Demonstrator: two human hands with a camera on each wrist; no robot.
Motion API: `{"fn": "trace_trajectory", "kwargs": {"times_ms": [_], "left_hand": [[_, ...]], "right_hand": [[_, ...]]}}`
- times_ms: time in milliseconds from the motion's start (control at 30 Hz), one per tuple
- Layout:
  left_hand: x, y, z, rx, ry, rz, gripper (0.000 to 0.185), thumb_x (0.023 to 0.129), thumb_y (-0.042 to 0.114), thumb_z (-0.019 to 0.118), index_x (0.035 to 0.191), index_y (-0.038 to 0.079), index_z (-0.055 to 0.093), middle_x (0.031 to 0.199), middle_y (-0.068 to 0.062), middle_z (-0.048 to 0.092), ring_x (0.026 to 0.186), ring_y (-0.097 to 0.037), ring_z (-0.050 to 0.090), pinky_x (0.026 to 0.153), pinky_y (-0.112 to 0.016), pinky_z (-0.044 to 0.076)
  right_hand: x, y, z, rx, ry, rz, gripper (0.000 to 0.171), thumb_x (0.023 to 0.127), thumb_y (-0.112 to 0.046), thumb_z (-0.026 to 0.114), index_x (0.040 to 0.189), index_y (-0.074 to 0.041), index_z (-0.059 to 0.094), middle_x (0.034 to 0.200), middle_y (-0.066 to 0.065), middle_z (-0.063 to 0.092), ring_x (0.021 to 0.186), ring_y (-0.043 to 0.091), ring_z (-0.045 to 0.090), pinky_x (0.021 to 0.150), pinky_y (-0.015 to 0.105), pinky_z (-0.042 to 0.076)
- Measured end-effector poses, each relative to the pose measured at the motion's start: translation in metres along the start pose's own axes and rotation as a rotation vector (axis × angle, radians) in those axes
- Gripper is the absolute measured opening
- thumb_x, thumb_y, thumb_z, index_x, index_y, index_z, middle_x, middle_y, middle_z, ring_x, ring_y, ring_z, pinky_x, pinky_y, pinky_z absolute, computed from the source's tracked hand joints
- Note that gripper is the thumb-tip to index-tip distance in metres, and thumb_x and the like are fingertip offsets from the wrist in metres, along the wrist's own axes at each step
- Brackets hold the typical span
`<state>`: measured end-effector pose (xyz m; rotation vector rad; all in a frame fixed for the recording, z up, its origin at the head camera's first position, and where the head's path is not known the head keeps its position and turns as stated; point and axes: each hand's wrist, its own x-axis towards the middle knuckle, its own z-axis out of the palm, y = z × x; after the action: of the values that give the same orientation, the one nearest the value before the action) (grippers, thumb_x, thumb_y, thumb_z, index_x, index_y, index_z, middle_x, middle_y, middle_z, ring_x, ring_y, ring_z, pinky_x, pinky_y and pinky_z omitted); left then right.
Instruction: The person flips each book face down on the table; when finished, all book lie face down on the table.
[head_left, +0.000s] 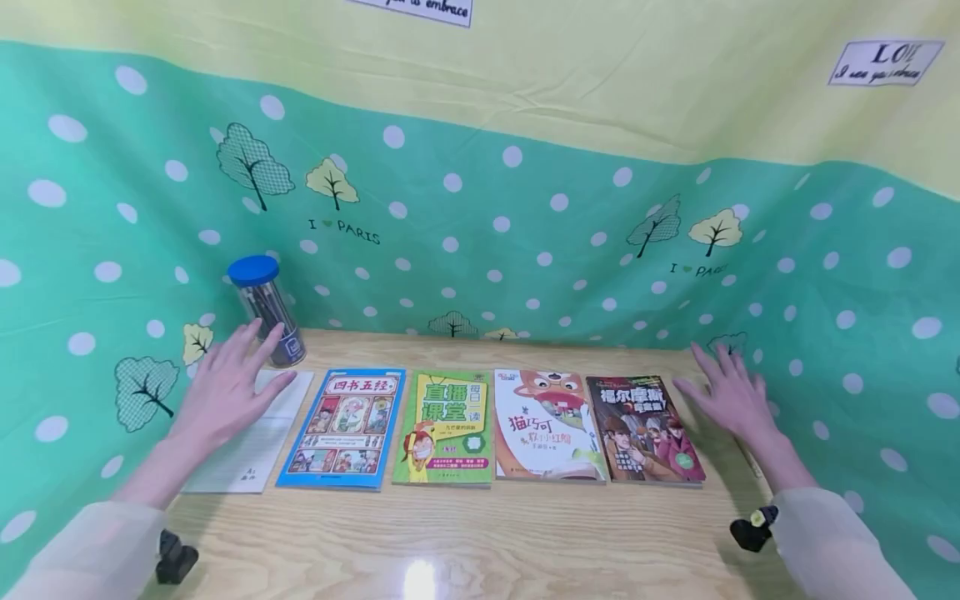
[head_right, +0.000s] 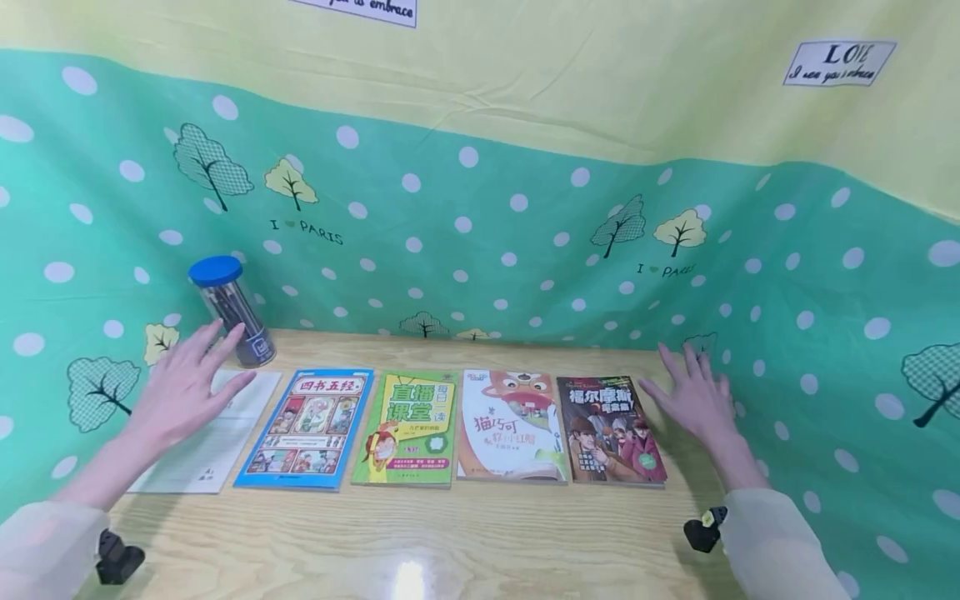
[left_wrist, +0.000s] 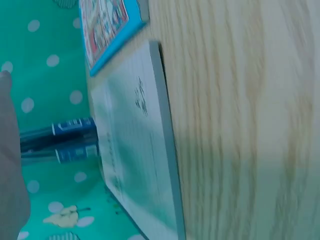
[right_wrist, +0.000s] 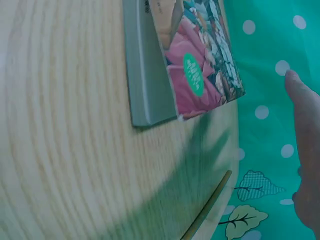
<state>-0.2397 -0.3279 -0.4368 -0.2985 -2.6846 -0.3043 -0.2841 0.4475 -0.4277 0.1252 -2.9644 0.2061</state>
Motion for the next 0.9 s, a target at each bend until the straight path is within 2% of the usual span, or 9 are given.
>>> {"fn": "trace_trajectory", "kwargs": {"times_ms": [200,533,800,900], "left_hand": [[0.010,0.023,0.002,-0.054,0.023,0.009,0.078,0.103,0.053,0.052,0.166,0.026,0.017,0.169,-0.024,0.024,0.152,-0.050,0.026,0.120,-0.073,0.023],[0.027,0.064,0.018,-0.147,0.021,0.009,0.076,0.104,0.054,0.049,0.166,0.028,0.014,0.169,-0.023,0.024,0.152,-0.050,0.026,0.120,-0.075,0.024],[0.040,0.107,0.037,-0.274,-0.035,-0.035,0.078,0.105,0.056,0.046,0.167,0.026,0.009,0.171,-0.020,0.019,0.154,-0.051,0.024,0.121,-0.077,0.019],[0.046,0.127,0.043,-0.319,-0.071,-0.049,0.078,0.105,0.059,0.044,0.166,0.030,0.005,0.173,-0.016,0.015,0.155,-0.051,0.021,0.123,-0.075,0.017]], "right_hand": [[0.007,-0.005,0.000,0.019,-0.008,-0.001,0.089,0.100,-0.067,0.045,0.166,-0.024,0.004,0.166,0.036,0.009,0.144,0.070,0.016,0.107,0.091,0.014],[0.023,-0.016,0.003,0.115,-0.117,0.000,0.089,0.102,-0.065,0.043,0.166,-0.017,0.005,0.164,0.039,0.012,0.142,0.069,0.021,0.104,0.089,0.023],[0.030,-0.019,0.007,0.236,-0.198,-0.022,0.091,0.102,-0.060,0.049,0.166,-0.010,0.007,0.165,0.038,0.011,0.147,0.065,0.016,0.109,0.087,0.019],[0.035,-0.022,0.008,0.271,-0.232,-0.021,0.091,0.102,-0.059,0.049,0.165,-0.007,0.009,0.165,0.038,0.012,0.147,0.066,0.016,0.111,0.085,0.020]]}}
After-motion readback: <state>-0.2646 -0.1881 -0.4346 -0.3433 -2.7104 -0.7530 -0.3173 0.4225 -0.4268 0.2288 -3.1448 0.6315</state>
